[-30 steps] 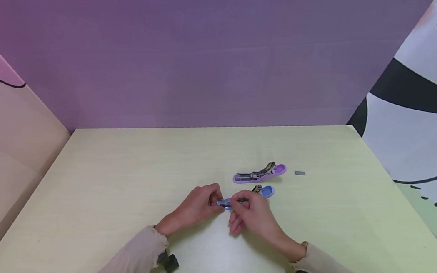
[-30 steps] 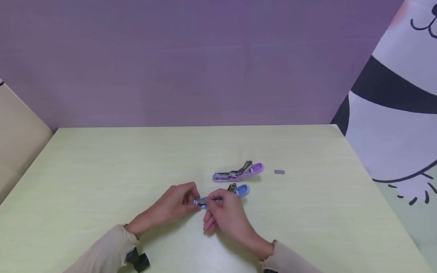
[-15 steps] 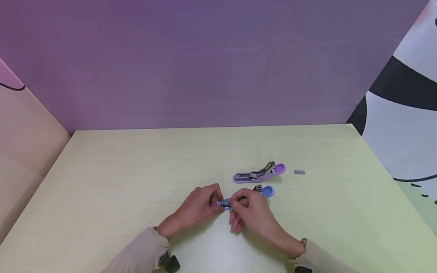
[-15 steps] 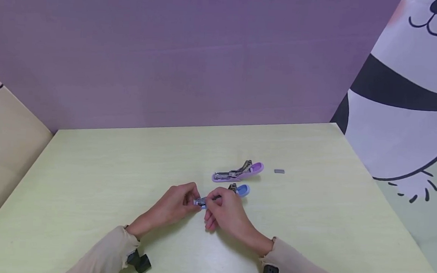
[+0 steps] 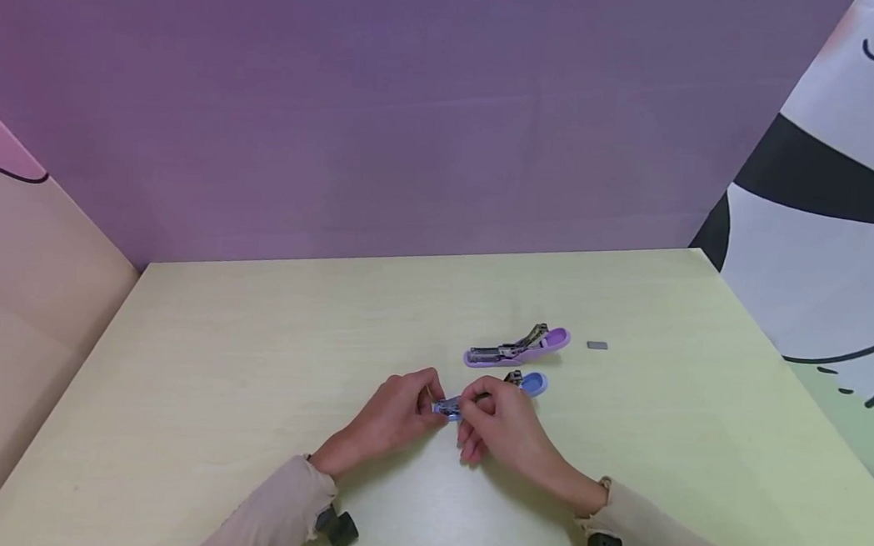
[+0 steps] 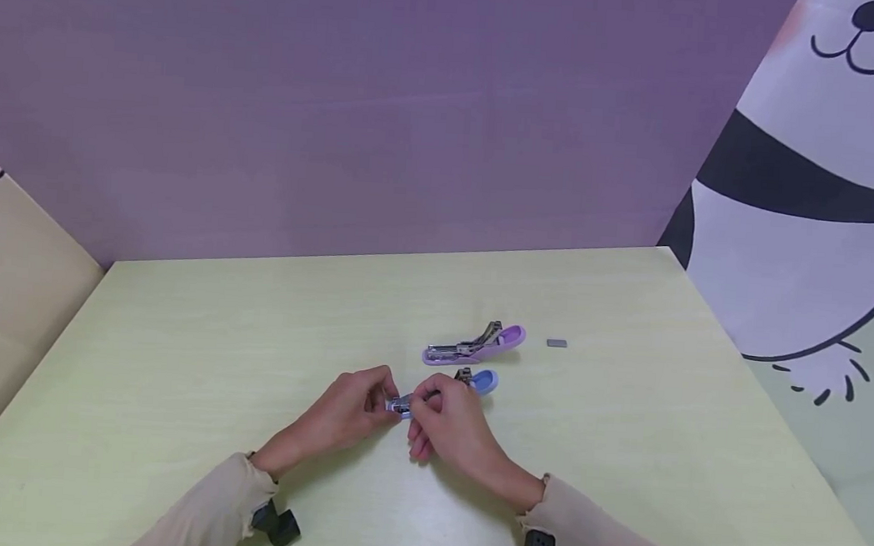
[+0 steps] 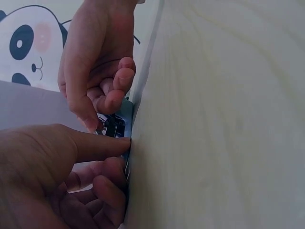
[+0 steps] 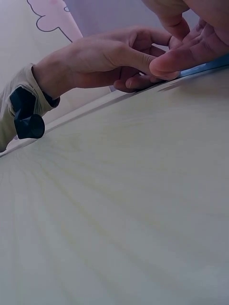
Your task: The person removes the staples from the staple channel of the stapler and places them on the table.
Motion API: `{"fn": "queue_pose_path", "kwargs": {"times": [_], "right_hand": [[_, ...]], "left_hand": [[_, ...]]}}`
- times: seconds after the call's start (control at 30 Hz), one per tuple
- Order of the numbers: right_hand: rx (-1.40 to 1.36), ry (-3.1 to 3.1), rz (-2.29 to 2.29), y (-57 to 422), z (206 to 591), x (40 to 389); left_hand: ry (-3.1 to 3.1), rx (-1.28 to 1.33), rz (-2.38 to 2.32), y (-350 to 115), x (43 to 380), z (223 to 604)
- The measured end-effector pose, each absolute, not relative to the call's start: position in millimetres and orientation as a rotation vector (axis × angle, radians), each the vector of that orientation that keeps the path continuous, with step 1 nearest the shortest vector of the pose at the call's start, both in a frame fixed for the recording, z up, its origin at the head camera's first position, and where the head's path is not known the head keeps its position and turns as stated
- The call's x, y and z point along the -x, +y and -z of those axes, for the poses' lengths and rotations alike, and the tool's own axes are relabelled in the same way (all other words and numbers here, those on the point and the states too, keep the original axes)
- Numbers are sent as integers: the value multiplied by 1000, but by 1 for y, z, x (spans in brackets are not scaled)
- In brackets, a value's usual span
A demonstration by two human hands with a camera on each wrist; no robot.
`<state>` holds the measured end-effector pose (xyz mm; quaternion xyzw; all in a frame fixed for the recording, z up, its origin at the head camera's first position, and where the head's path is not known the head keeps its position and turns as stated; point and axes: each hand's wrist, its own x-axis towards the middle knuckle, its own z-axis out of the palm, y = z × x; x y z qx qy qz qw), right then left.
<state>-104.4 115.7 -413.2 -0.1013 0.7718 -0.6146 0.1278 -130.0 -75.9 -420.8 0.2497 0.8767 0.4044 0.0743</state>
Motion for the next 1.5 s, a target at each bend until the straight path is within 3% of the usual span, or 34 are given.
{"fn": "queue_pose_path", "kwargs": {"times": [0.93,1.5], "right_hand": [[305,2427,1716,116,404,100],[325,2451,1744,141,385,83]], "left_hand": [[2649,-721,-1202,-77,132,421],[2616,-682,-1234,-76,132,423]]}}
